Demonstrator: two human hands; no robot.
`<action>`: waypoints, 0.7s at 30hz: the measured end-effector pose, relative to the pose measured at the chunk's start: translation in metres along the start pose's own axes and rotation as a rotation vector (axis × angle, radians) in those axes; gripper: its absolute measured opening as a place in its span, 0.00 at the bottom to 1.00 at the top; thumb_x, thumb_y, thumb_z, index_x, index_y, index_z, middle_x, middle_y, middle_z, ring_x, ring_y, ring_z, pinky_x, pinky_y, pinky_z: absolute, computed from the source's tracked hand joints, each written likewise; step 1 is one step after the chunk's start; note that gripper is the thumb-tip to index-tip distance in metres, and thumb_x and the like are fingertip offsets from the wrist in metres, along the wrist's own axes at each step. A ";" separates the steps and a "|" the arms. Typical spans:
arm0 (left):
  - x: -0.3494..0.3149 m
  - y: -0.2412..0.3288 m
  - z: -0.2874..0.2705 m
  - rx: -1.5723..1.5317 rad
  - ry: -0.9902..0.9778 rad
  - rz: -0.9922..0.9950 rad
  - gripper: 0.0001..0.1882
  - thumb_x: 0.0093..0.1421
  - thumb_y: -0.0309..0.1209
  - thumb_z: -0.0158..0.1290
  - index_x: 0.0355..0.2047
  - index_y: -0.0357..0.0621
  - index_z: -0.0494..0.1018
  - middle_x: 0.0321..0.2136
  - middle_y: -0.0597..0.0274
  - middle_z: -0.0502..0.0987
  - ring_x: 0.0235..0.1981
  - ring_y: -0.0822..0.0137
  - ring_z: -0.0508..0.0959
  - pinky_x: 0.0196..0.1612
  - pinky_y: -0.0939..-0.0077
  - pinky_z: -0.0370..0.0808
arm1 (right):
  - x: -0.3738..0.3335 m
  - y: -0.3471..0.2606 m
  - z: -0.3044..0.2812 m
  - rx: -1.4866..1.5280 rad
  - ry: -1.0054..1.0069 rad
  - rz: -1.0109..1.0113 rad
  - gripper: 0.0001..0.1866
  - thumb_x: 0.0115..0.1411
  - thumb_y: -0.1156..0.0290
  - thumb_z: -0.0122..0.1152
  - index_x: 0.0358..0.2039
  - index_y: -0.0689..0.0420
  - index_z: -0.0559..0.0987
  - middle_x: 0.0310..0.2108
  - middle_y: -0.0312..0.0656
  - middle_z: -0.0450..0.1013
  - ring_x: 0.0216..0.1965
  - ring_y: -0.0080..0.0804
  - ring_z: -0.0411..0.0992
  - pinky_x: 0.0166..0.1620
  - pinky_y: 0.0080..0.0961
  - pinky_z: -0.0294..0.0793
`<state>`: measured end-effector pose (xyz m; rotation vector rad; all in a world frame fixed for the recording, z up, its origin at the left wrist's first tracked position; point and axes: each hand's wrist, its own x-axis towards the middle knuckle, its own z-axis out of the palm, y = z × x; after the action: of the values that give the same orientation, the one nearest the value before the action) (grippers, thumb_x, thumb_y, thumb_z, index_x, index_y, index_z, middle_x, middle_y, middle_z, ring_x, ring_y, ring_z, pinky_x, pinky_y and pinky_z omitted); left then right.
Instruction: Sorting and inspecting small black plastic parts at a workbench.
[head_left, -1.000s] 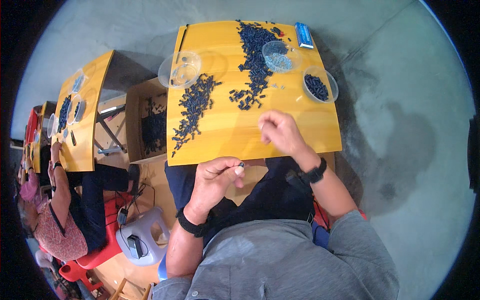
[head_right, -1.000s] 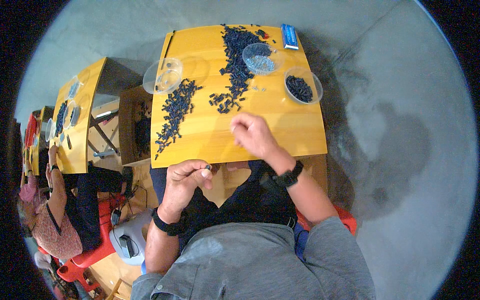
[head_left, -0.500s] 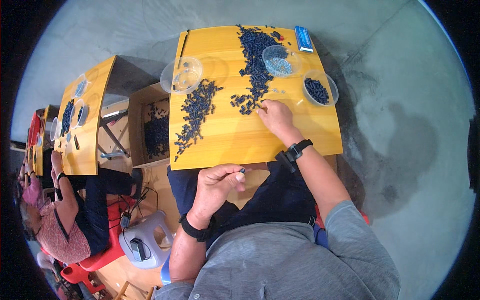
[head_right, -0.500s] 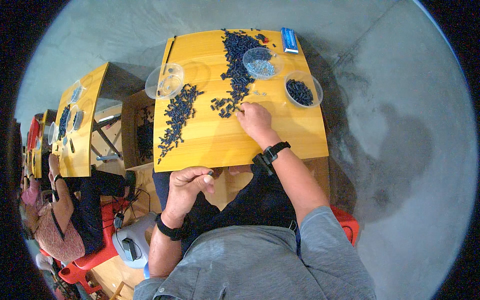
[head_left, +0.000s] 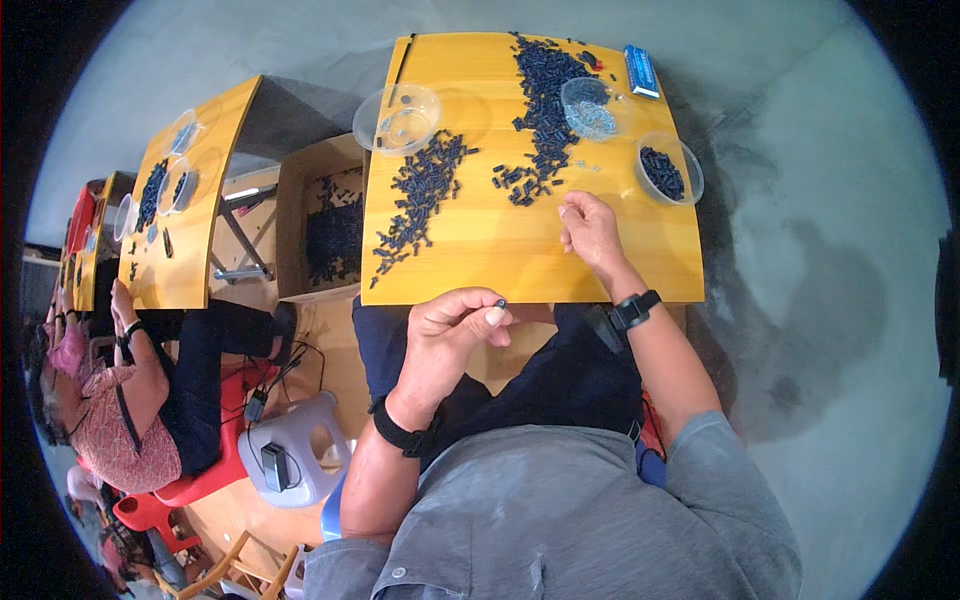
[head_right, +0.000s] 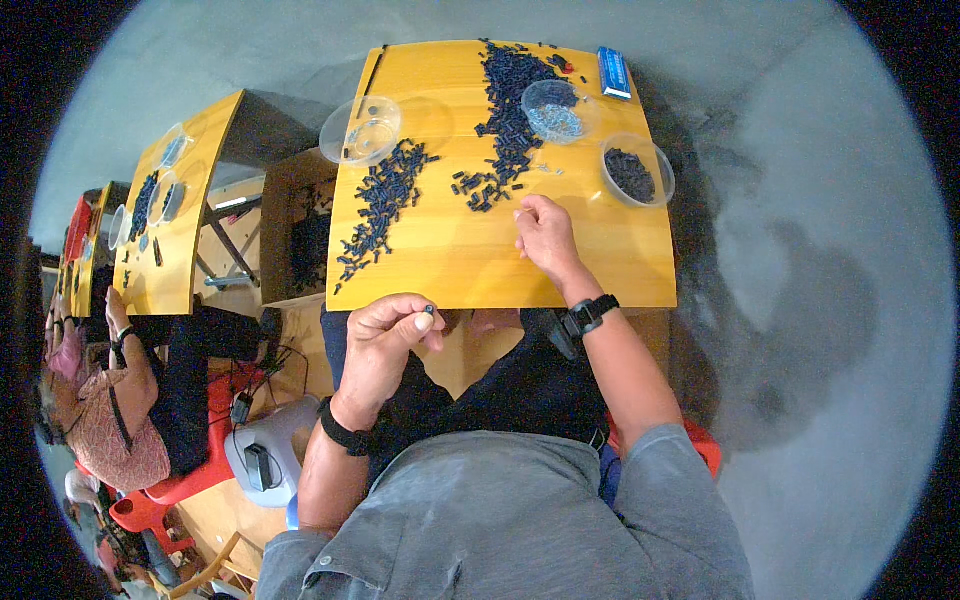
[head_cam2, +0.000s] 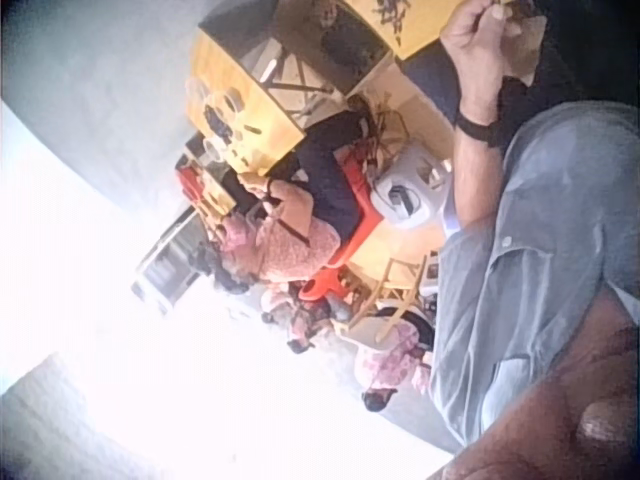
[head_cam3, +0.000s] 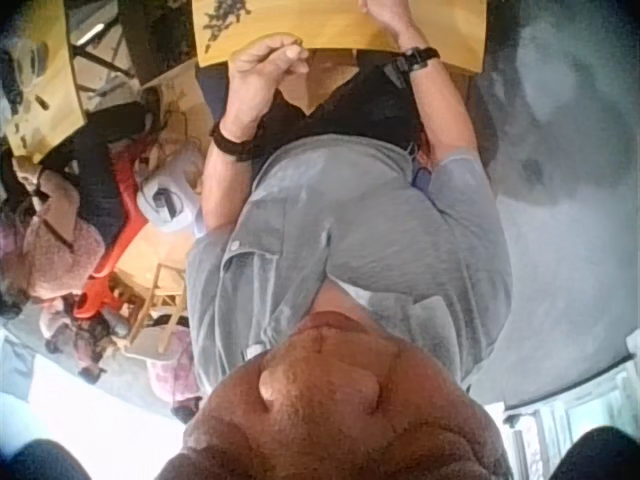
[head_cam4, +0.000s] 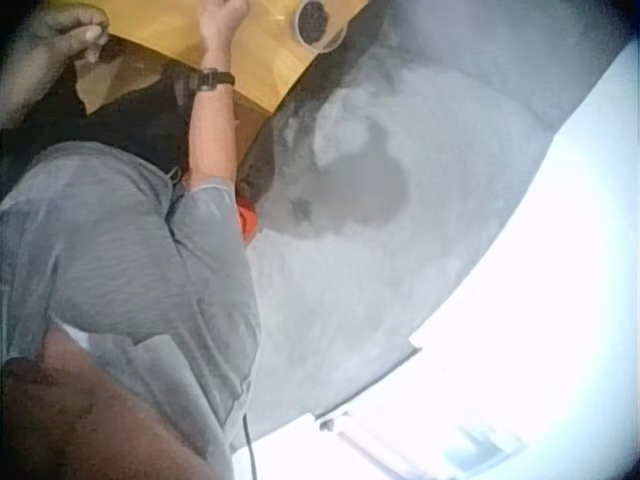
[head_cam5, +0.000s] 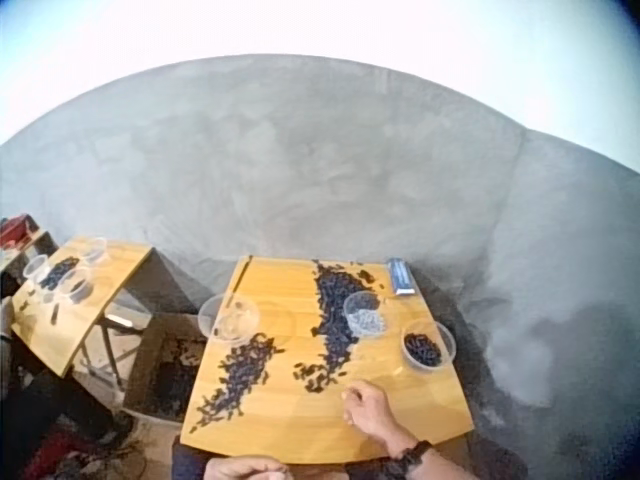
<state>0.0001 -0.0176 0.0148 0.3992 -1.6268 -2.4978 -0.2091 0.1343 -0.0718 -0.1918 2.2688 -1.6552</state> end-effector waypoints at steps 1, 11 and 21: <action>0.000 -0.001 0.001 -0.022 -0.003 0.010 0.04 0.57 0.22 0.52 0.32 0.35 0.75 0.27 0.58 0.78 0.24 0.70 0.76 0.32 0.77 0.74 | -0.007 -0.004 0.000 0.002 -0.002 0.000 0.07 0.58 0.73 0.55 0.32 0.65 0.75 0.18 0.41 0.70 0.17 0.28 0.70 0.20 0.24 0.71; -0.005 0.003 0.003 -0.022 0.012 0.034 0.05 0.57 0.23 0.53 0.33 0.34 0.74 0.26 0.57 0.77 0.25 0.69 0.76 0.31 0.76 0.75 | -0.072 -0.061 0.007 0.398 -0.292 0.002 0.06 0.59 0.74 0.55 0.32 0.65 0.75 0.21 0.36 0.68 0.15 0.20 0.66 0.18 0.15 0.68; -0.008 0.002 -0.001 0.005 -0.029 0.097 0.05 0.57 0.21 0.53 0.35 0.35 0.74 0.26 0.58 0.77 0.26 0.69 0.77 0.33 0.77 0.75 | -0.117 -0.114 0.000 0.378 -0.570 -0.054 0.08 0.61 0.75 0.53 0.37 0.66 0.76 0.20 0.39 0.74 0.21 0.21 0.73 0.24 0.17 0.74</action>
<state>0.0083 -0.0170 0.0181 0.2795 -1.6228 -2.4399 -0.1083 0.1330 0.0566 -0.5550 1.5224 -1.7407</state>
